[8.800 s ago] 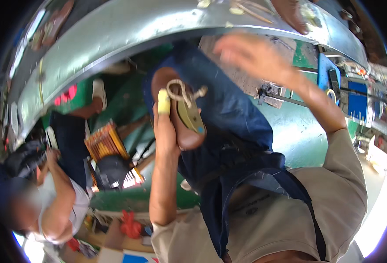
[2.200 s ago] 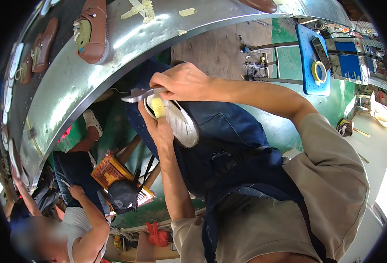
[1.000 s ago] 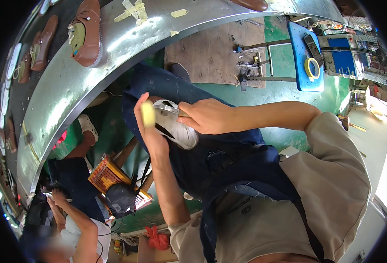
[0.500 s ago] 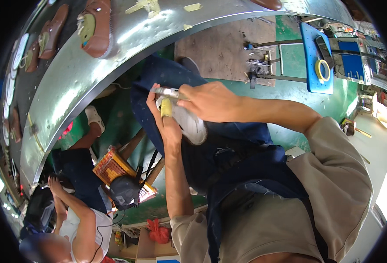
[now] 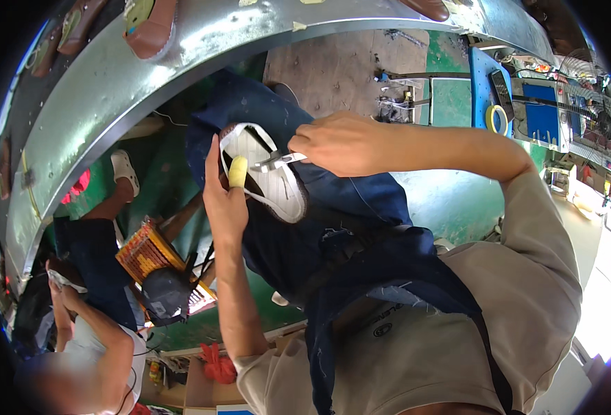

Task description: The person is assembling and finishing shoes on a factory production line.

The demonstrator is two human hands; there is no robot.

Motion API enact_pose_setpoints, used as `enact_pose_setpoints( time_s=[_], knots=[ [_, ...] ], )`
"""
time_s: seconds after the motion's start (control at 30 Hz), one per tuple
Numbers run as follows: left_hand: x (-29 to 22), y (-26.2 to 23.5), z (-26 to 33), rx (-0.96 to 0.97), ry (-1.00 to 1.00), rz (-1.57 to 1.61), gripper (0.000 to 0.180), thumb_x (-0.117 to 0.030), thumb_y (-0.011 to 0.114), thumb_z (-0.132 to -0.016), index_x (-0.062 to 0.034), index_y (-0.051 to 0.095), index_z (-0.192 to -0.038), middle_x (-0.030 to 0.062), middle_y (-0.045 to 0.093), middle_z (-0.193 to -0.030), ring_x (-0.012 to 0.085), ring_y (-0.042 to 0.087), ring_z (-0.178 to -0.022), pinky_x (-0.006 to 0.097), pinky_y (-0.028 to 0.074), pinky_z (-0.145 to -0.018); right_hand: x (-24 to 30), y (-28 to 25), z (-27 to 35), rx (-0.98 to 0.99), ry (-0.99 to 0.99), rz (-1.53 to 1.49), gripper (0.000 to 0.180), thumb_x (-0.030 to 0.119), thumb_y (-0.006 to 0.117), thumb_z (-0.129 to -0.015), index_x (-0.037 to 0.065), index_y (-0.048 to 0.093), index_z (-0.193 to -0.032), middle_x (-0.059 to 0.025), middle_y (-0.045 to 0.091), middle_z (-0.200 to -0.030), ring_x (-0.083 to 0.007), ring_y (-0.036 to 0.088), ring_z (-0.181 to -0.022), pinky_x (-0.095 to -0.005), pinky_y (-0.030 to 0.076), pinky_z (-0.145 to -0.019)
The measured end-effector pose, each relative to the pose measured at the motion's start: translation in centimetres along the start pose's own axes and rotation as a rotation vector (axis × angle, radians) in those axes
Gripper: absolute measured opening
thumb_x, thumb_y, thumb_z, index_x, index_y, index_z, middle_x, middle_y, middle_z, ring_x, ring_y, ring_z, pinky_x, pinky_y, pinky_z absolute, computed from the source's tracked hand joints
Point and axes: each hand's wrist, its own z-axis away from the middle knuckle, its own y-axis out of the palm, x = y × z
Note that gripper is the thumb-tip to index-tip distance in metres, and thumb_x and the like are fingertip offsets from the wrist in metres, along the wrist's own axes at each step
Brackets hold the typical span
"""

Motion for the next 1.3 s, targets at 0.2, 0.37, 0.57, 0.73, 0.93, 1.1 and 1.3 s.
enact_pose_setpoints(
  time_s=[0.2,0.37,0.57,0.73,0.93,1.1,1.3],
  knots=[
    [0.0,0.5,-0.5,-0.027,-0.065,-0.031,0.073,0.015,0.062,-0.083,-0.0079,0.050,-0.151,0.0114,0.063,-0.140,0.0213,0.063,-0.120,0.031,0.051,-0.097,3.7,1.8,-1.8,0.167,-0.432,0.242,0.013,0.011,0.066,-0.079,-0.001,0.061,-0.082,-0.0171,0.064,-0.068,-0.0310,0.071,-0.070,-0.0412,0.056,-0.059],
    [-1.4,1.6,-0.1,-0.068,-0.017,-0.244,0.070,0.007,0.069,-0.081,-0.0102,0.055,-0.148,0.0116,0.061,-0.144,0.0253,0.062,-0.119,0.033,0.049,-0.100,5.9,0.3,-0.6,0.202,-0.255,0.190,0.014,0.012,0.064,-0.081,-0.001,0.060,-0.080,-0.0182,0.065,-0.068,-0.0339,0.072,-0.072,-0.0445,0.056,-0.060],
    [-0.7,1.4,-0.6,-0.071,-0.070,-0.172,0.073,0.008,0.070,-0.079,-0.0120,0.056,-0.148,0.0105,0.063,-0.140,0.0239,0.065,-0.101,0.034,0.052,-0.092,1.6,-0.6,0.3,-0.023,-0.239,0.336,0.014,0.012,0.060,-0.084,0.000,0.059,-0.090,-0.0120,0.065,-0.075,-0.0300,0.070,-0.074,-0.0418,0.054,-0.062],
    [-0.6,1.6,0.4,-0.041,-0.092,-0.134,0.065,0.002,0.072,-0.087,-0.0083,0.054,-0.149,0.0116,0.061,-0.142,0.0206,0.064,-0.109,0.032,0.051,-0.095,2.8,1.1,0.1,0.147,-0.141,0.415,0.018,0.016,0.064,-0.083,0.000,0.058,-0.090,-0.0126,0.064,-0.073,-0.0294,0.069,-0.071,-0.0414,0.052,-0.057],
    [-1.0,2.2,1.1,-0.088,-0.083,0.035,0.053,-0.005,0.066,-0.098,-0.0032,0.053,-0.149,0.0116,0.059,-0.144,0.0193,0.062,-0.115,0.029,0.049,-0.099,0.3,-0.5,1.4,-0.009,-0.191,0.334,0.012,0.011,0.063,-0.085,0.001,0.058,-0.090,-0.0141,0.065,-0.080,-0.0311,0.070,-0.079,-0.0402,0.056,-0.065],
    [0.2,2.2,0.5,-0.057,0.072,-0.091,0.052,-0.003,0.057,-0.097,-0.0064,0.054,-0.149,0.0080,0.065,-0.132,0.0132,0.059,-0.110,0.028,0.046,-0.096,2.8,1.2,0.1,0.035,-0.274,0.619,0.022,0.010,0.065,-0.079,-0.006,0.060,-0.093,-0.0143,0.066,-0.074,-0.0282,0.070,-0.071,-0.0389,0.054,-0.058],
    [1.0,4.0,6.9,-0.163,-0.354,0.578,0.051,-0.025,0.043,-0.110,-0.0041,0.039,-0.156,0.0107,0.047,-0.155,0.0241,0.048,-0.140,0.041,0.036,-0.118,2.0,-0.1,2.4,0.000,-0.179,0.231,0.018,0.012,0.063,-0.081,-0.003,0.058,-0.089,-0.0149,0.064,-0.066,-0.0303,0.069,-0.061,-0.0417,0.051,-0.051]
  ],
)
